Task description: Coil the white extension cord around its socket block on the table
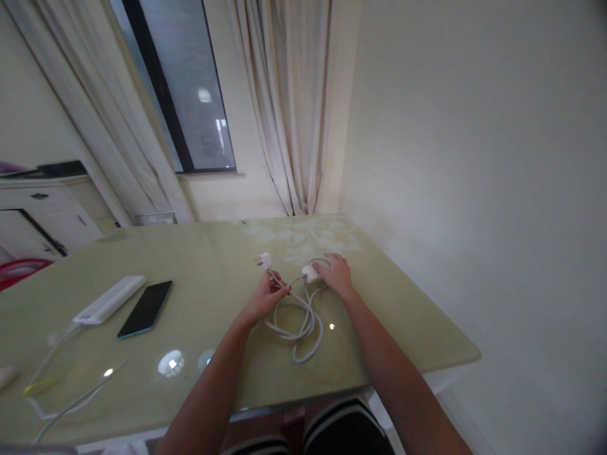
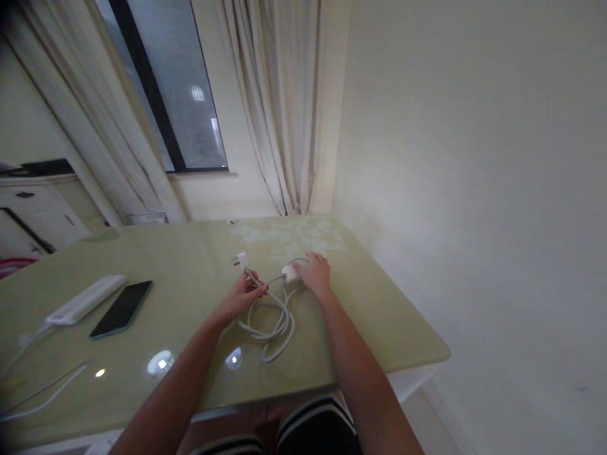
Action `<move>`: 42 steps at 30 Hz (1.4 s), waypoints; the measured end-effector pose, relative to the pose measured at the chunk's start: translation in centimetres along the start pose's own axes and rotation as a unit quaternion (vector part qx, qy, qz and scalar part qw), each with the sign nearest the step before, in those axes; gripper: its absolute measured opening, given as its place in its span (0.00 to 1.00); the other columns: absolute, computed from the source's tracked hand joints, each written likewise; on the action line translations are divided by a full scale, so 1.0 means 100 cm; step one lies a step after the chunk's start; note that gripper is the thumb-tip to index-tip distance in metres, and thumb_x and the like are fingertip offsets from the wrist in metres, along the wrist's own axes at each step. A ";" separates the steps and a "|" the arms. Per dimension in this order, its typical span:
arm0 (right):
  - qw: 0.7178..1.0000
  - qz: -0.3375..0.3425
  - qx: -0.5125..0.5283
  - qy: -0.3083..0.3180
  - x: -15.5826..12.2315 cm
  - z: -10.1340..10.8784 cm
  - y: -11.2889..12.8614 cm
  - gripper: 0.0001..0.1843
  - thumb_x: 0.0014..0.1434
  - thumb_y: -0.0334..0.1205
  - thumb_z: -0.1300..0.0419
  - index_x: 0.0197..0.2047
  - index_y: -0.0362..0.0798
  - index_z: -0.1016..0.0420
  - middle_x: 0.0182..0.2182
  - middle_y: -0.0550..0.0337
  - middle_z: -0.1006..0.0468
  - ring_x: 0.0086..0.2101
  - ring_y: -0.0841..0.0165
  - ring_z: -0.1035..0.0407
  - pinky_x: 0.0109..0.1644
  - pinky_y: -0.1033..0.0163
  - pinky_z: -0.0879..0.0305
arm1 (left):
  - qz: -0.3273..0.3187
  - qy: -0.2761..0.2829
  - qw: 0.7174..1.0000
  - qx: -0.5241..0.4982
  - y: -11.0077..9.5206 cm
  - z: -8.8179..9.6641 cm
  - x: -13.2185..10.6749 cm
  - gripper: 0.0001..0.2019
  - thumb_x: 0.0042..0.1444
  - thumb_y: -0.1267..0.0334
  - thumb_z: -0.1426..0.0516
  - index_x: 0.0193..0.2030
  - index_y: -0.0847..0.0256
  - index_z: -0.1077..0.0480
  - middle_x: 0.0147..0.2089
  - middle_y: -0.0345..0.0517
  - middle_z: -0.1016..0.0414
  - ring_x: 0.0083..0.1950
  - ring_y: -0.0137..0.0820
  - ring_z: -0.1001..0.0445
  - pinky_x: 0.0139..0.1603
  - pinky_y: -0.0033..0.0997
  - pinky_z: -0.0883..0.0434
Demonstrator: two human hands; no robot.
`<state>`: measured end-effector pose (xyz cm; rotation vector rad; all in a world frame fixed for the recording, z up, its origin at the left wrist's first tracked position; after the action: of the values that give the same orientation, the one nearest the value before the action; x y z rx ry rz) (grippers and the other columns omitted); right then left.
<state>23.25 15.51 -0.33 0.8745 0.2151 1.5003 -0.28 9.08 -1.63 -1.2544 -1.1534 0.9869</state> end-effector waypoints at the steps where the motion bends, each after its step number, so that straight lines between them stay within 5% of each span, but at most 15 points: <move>1: 0.999 -0.028 -0.001 0.027 0.000 -0.003 -0.004 0.30 0.59 0.54 0.35 0.58 0.43 0.23 0.54 0.41 0.23 0.53 0.52 0.30 0.58 0.53 0.38 | 0.002 -0.005 1.000 0.006 0.002 0.001 0.001 0.26 0.45 0.54 0.29 0.41 0.57 0.41 0.34 0.40 0.22 0.36 0.31 0.21 0.40 0.30 0.27; 4: 0.994 -0.059 0.022 0.091 -0.002 -0.008 -0.004 0.27 0.62 0.51 0.37 0.58 0.43 0.24 0.44 0.47 0.18 0.44 0.59 0.25 0.49 0.59 0.34 | 0.005 -0.023 0.999 0.021 0.006 0.003 0.002 0.26 0.45 0.54 0.30 0.41 0.57 0.41 0.33 0.37 0.24 0.35 0.30 0.21 0.40 0.31 0.26; 10: 0.996 0.091 0.014 -0.016 -0.013 0.011 0.042 0.17 0.60 0.39 0.38 0.52 0.47 0.20 0.44 0.49 0.19 0.49 0.58 0.29 0.56 0.57 0.36 | -0.025 -0.036 0.999 0.028 0.009 0.000 0.002 0.23 0.48 0.55 0.32 0.41 0.57 0.42 0.30 0.34 0.27 0.32 0.29 0.23 0.37 0.31 0.26; 13: 0.978 0.106 0.171 0.061 -0.027 0.001 0.065 0.18 0.62 0.45 0.39 0.52 0.47 0.19 0.38 0.53 0.17 0.36 0.63 0.27 0.45 0.60 0.32 | -0.048 -0.053 0.997 0.022 0.013 -0.002 0.004 0.23 0.50 0.54 0.33 0.41 0.57 0.42 0.31 0.35 0.27 0.32 0.29 0.24 0.37 0.32 0.26; 15: 0.938 0.101 0.298 0.148 -0.036 -0.014 0.080 0.21 0.64 0.52 0.42 0.50 0.48 0.18 0.34 0.56 0.17 0.28 0.68 0.29 0.36 0.62 0.32 | -0.066 -0.081 0.994 0.029 0.014 0.001 0.005 0.22 0.51 0.53 0.33 0.41 0.57 0.42 0.31 0.36 0.27 0.32 0.30 0.24 0.36 0.33 0.26; 20: 0.857 0.007 0.463 0.227 -0.041 -0.042 0.082 0.25 0.59 0.62 0.39 0.37 0.47 0.15 0.32 0.55 0.18 0.31 0.66 0.26 0.38 0.61 0.29 | -0.107 -0.159 0.981 0.026 0.009 0.012 0.006 0.23 0.52 0.50 0.33 0.42 0.57 0.41 0.33 0.39 0.25 0.34 0.32 0.22 0.39 0.36 0.24; 27: 0.866 -0.072 0.424 0.255 -0.033 -0.055 0.052 0.29 0.56 0.66 0.36 0.33 0.46 0.16 0.32 0.52 0.18 0.33 0.65 0.27 0.34 0.63 0.32 | -0.171 -0.198 0.961 0.085 -0.007 0.009 -0.005 0.20 0.55 0.53 0.34 0.45 0.59 0.36 0.40 0.46 0.21 0.39 0.34 0.19 0.45 0.38 0.23; 33: 0.737 -0.171 0.561 0.336 -0.043 -0.078 0.053 0.21 0.55 0.60 0.31 0.39 0.50 0.18 0.39 0.56 0.16 0.36 0.65 0.23 0.38 0.62 0.28 | -0.178 -0.158 0.971 0.022 -0.010 0.015 -0.001 0.21 0.56 0.46 0.36 0.43 0.58 0.37 0.37 0.45 0.20 0.37 0.35 0.18 0.43 0.38 0.22; 37: 0.687 -0.150 0.652 0.282 -0.039 -0.068 0.061 0.18 0.52 0.46 0.27 0.46 0.53 0.20 0.48 0.59 0.17 0.43 0.68 0.23 0.41 0.65 0.29 | -0.148 -0.144 0.978 0.008 -0.012 0.019 0.003 0.24 0.55 0.42 0.37 0.44 0.58 0.37 0.34 0.44 0.20 0.35 0.36 0.18 0.39 0.36 0.23; 42: 0.674 -0.189 0.700 0.141 -0.025 -0.053 0.048 0.12 0.55 0.43 0.28 0.41 0.49 0.22 0.38 0.59 0.15 0.34 0.72 0.23 0.30 0.72 0.32 | -0.064 -0.084 0.994 -0.010 -0.003 0.006 0.006 0.26 0.50 0.41 0.34 0.43 0.59 0.33 0.35 0.48 0.19 0.37 0.38 0.18 0.40 0.36 0.25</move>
<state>15.96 14.43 -2.00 1.6056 1.8469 0.8343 -0.78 9.74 -1.31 -1.1133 -1.3595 1.0008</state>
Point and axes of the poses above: each hand's wrist, its own x-axis towards the middle knuckle, its own z-axis out of the back of the hand, y = z × x, the point moved 6 cm from there along x, towards the middle knuckle
